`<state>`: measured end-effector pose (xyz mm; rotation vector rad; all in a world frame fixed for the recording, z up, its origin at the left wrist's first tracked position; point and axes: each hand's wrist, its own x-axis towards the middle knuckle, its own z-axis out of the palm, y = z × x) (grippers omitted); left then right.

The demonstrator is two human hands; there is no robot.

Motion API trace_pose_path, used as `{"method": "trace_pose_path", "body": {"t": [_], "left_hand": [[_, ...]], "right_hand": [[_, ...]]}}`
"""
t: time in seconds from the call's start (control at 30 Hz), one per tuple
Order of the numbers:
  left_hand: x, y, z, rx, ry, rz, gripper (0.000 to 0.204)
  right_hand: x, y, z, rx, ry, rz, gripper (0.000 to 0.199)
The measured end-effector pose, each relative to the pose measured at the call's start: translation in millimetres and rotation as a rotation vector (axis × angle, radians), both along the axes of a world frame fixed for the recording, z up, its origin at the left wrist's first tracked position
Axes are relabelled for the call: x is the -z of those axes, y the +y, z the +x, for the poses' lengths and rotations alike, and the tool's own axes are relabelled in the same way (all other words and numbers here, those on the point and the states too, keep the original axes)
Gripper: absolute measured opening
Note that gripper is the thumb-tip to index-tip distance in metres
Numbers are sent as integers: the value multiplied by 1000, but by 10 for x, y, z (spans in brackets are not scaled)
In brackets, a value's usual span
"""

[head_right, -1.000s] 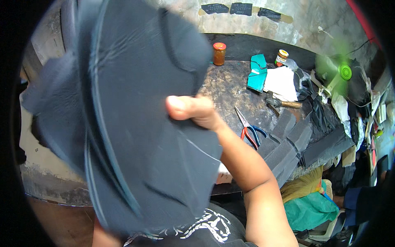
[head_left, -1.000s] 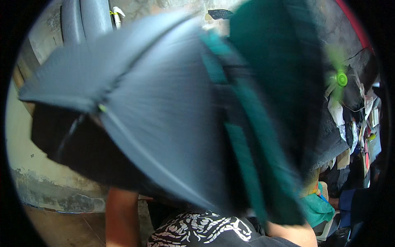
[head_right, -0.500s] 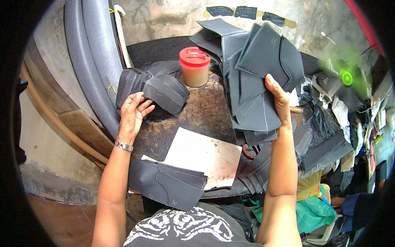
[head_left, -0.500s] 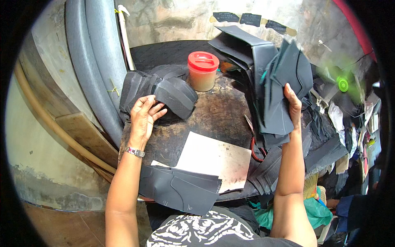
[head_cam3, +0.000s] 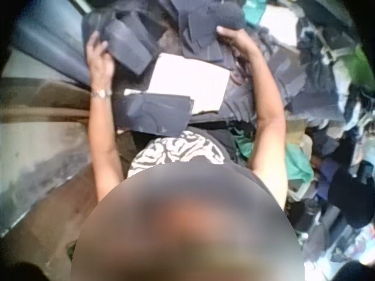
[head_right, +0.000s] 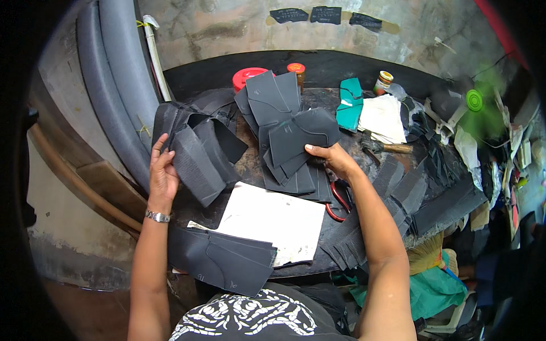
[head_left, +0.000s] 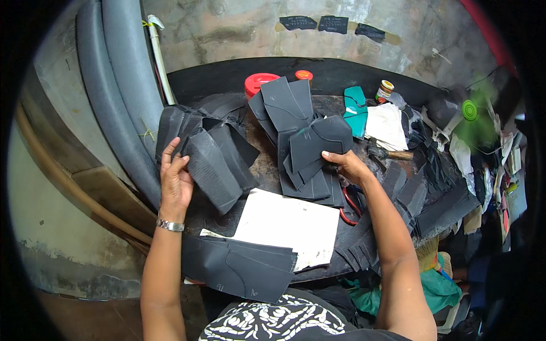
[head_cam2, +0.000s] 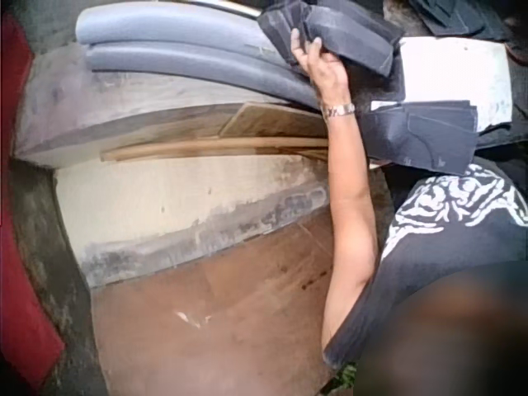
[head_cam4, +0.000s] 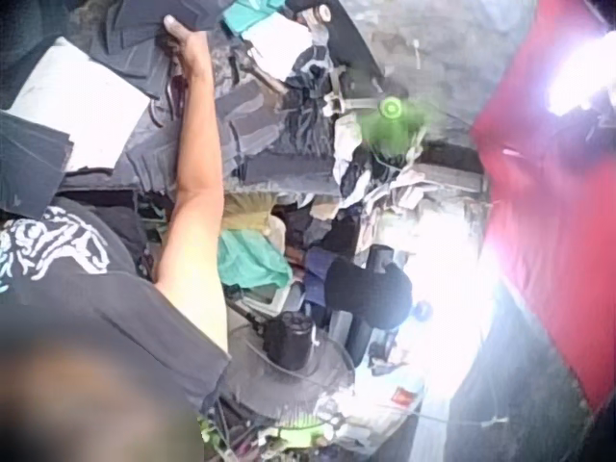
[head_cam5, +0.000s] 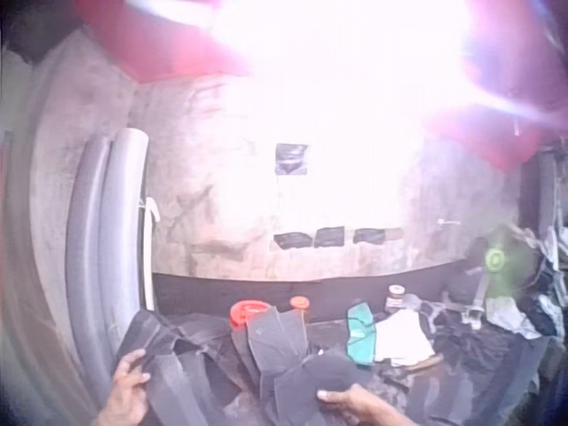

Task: The person repeatedly picks up black material pieces from a cluttered workbench, flips them to reveal a teal underside, and places them into separate stacks. The person also handles a white paper sheet and a red-lidded container while organizing the pieces.

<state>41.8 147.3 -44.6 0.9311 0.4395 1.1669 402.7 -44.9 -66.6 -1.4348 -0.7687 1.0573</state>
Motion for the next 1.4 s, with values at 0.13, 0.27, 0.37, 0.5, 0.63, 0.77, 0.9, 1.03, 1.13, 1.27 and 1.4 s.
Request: {"method": "trace_pose_path", "body": {"t": [0.13, 0.27, 0.37, 0.5, 0.63, 0.77, 0.9, 1.03, 1.13, 1.27, 1.4], "left_hand": [[-252, -112, 12, 66, 121, 120, 60], [-542, -101, 133, 144, 159, 366, 57], [-710, -41, 209, 209, 137, 467, 52], [-685, -3, 263, 248, 189, 441, 68], [-456, 40, 265, 279, 892, 301, 69], [-230, 47, 361, 10, 1223, 753, 59], [-211, 55, 726, 32, 1034, 998, 53], [-91, -93, 1409, 393, 601, 77, 80], [-19, -192, 1759, 568, 360, -132, 82], [-34, -316, 2000, 562, 255, -136, 74], [-143, -283, 2178, 663, 347, -22, 71]], "right_hand": [[-112, -131, 67, 0, 148, -150, 48], [-156, -152, -80, 235, 211, 176, 29], [-180, -178, -186, 380, 203, 313, 38], [-315, -249, -160, 274, -90, 334, 49], [-348, -84, -194, 200, -112, 192, 47], [-252, 162, -312, 116, -103, -16, 66], [-198, 111, -386, 119, -97, 91, 79], [-174, 62, -324, 54, -412, 115, 92], [-143, 164, -220, 120, -461, 43, 107], [-140, 198, -156, 69, -294, 269, 113], [-107, 132, -269, 300, -504, 466, 105]]}}
